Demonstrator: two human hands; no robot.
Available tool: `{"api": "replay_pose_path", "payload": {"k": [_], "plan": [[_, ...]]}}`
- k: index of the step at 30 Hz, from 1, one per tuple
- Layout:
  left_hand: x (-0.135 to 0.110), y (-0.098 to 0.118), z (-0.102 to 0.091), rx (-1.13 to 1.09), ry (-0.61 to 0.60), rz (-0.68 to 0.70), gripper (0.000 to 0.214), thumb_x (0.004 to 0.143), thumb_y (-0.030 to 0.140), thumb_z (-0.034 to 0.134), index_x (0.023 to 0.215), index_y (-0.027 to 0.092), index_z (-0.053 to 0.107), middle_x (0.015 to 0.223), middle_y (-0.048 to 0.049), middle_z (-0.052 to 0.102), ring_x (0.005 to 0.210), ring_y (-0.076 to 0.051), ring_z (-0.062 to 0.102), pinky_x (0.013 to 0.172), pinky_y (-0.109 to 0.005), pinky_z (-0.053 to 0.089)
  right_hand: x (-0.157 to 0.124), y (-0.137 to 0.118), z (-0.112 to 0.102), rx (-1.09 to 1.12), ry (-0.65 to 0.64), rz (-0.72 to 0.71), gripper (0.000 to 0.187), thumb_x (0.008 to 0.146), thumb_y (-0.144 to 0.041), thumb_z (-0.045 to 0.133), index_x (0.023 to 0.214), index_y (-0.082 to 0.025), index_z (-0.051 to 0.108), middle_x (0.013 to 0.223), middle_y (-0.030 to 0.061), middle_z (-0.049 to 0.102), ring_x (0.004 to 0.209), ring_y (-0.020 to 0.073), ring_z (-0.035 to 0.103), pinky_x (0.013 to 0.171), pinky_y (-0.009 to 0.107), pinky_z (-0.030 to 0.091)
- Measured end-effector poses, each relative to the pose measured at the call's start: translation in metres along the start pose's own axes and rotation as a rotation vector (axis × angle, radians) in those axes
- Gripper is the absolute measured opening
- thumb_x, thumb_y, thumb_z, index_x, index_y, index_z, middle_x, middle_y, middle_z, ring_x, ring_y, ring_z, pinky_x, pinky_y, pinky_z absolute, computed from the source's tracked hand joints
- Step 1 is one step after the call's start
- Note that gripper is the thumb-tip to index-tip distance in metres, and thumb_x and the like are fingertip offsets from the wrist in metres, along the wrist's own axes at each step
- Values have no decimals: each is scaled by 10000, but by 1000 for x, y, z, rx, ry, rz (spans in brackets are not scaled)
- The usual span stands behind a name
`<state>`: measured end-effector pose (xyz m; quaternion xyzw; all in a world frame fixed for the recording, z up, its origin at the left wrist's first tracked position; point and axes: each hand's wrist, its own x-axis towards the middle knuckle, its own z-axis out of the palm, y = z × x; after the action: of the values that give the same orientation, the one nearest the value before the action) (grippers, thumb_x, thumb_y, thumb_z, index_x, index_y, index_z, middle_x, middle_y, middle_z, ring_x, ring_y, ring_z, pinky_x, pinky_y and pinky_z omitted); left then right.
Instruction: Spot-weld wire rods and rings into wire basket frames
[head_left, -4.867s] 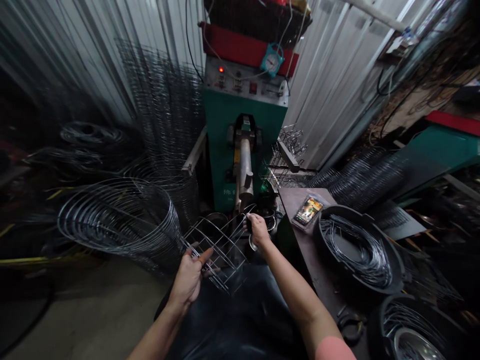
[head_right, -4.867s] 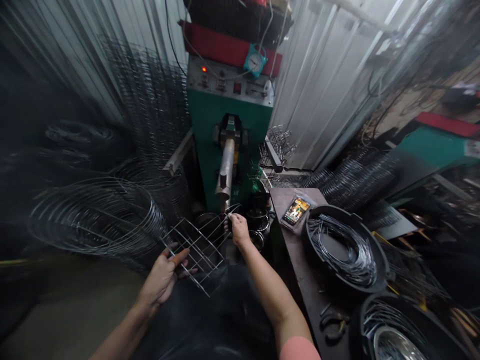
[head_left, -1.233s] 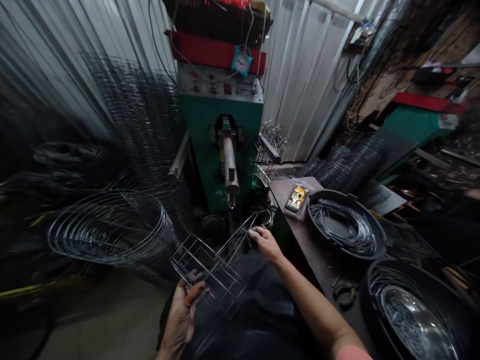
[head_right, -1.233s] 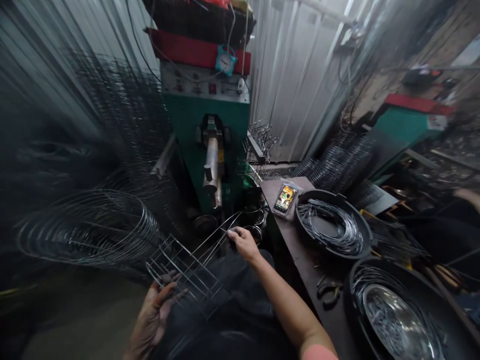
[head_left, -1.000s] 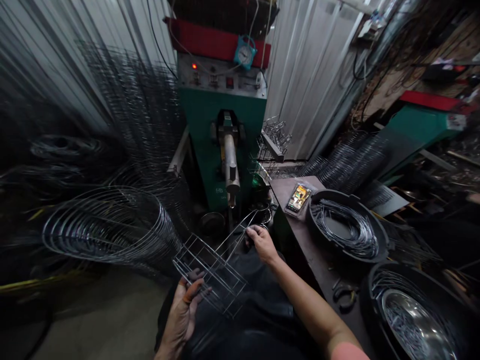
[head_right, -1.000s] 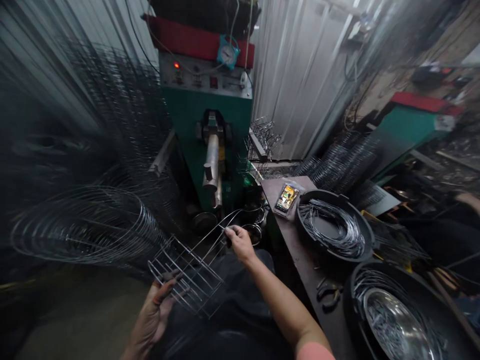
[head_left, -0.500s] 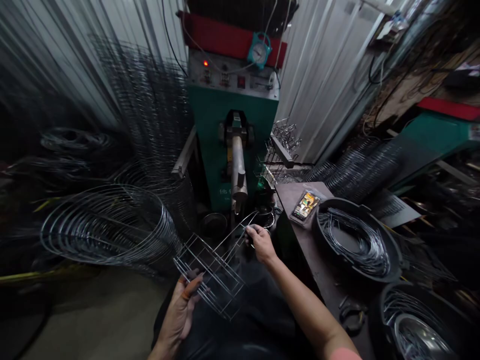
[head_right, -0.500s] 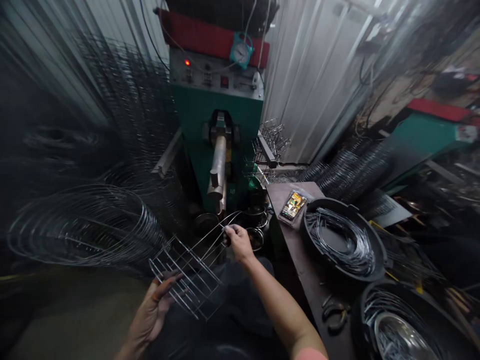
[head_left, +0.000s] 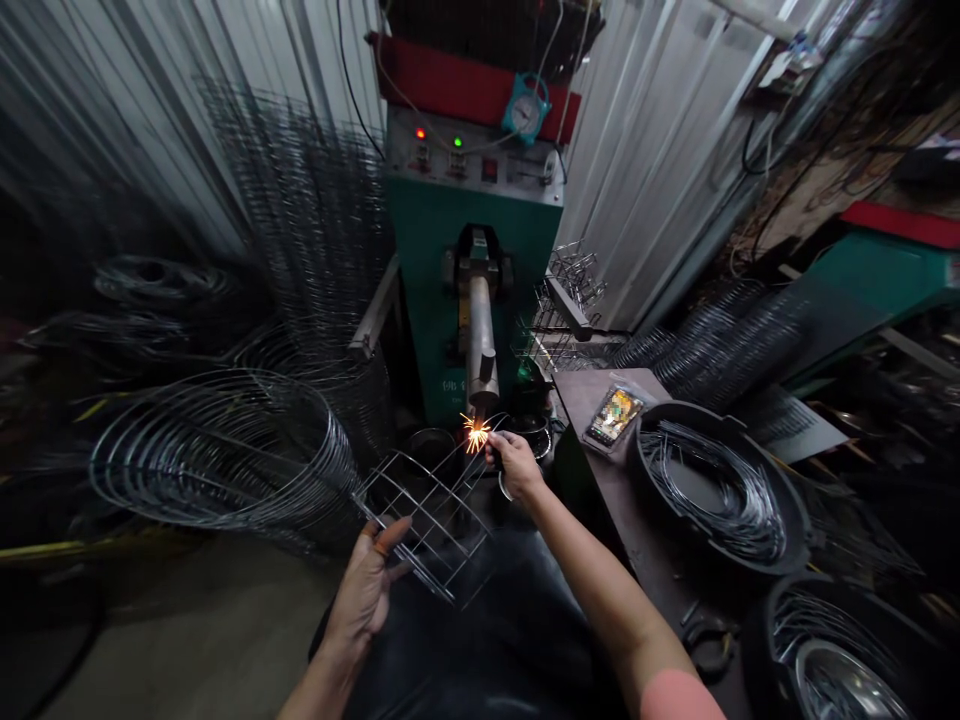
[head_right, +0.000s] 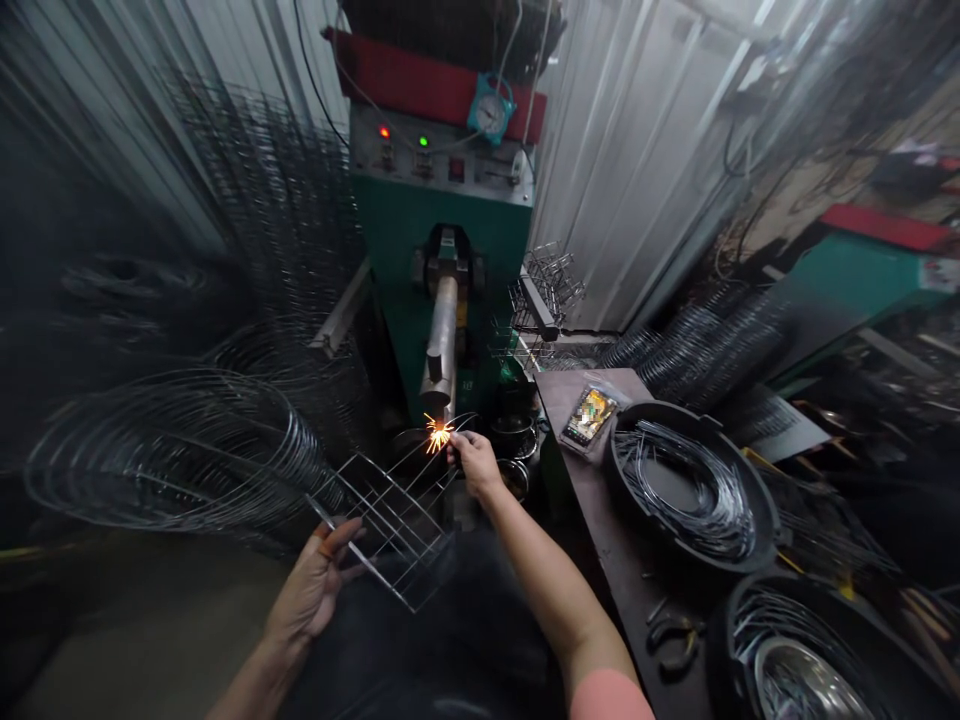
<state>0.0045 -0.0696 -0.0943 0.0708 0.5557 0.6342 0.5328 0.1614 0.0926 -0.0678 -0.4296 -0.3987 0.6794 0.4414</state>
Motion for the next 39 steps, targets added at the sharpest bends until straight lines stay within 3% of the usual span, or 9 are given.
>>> {"api": "replay_pose_path", "payload": {"k": [4, 7, 11, 13, 17, 27, 32, 39], "plan": [[-6, 3, 5, 3, 14, 2, 421, 510, 309, 739, 864, 219, 531, 914, -48, 633, 1002, -264, 544, 594, -323, 495, 0, -3, -1, -9, -6, 33, 337, 570, -440, 717, 642, -156, 549, 521, -50, 517, 433, 53, 435, 425, 194, 329], [-10, -1, 10, -21, 58, 23, 427, 494, 303, 746, 844, 222, 514, 859, -31, 635, 953, -256, 568, 601, -319, 490, -16, 0, -12, -62, -44, 29, 371, 558, -458, 729, 716, -156, 582, 568, -38, 566, 487, 68, 495, 485, 201, 374], [-15, -6, 15, -77, 69, 39, 412, 520, 299, 731, 853, 233, 497, 835, -13, 631, 951, -244, 576, 656, -351, 493, -61, 15, -31, -207, -295, 105, 436, 597, -490, 712, 885, -175, 625, 684, -13, 631, 601, 97, 545, 597, 229, 406], [-17, -6, 17, -86, 63, 39, 403, 515, 290, 729, 842, 232, 502, 831, -3, 619, 929, -235, 578, 659, -357, 492, -81, 24, -36, -308, -385, 108, 400, 644, -513, 674, 850, -171, 643, 685, -16, 617, 617, 100, 526, 613, 231, 388], [-21, -3, 21, -42, 80, 85, 388, 496, 301, 740, 800, 230, 511, 842, 18, 577, 890, -209, 571, 651, -322, 476, -95, 37, -33, -383, -348, 24, 393, 687, -565, 613, 719, -175, 641, 616, -37, 542, 594, 93, 455, 588, 220, 345], [-18, -7, 28, 3, 76, 180, 434, 503, 290, 765, 839, 224, 498, 843, 17, 522, 894, -178, 558, 653, -265, 462, -77, 51, -38, -368, -344, -84, 458, 666, -623, 591, 750, -180, 670, 659, -23, 583, 628, 106, 481, 650, 233, 383], [-19, -4, 26, -83, 78, 88, 346, 577, 289, 725, 821, 225, 488, 918, -14, 574, 973, -201, 543, 700, -343, 509, -79, 46, -31, -455, -292, -130, 411, 700, -587, 576, 729, -187, 667, 611, -25, 540, 573, 102, 436, 568, 222, 359], [-18, -3, 24, -85, 67, 59, 270, 616, 305, 694, 793, 217, 511, 917, -20, 587, 923, -188, 541, 658, -337, 526, -81, 35, -23, -485, -295, -79, 391, 707, -565, 573, 698, -179, 634, 539, -40, 480, 500, 85, 406, 492, 206, 325]]}}
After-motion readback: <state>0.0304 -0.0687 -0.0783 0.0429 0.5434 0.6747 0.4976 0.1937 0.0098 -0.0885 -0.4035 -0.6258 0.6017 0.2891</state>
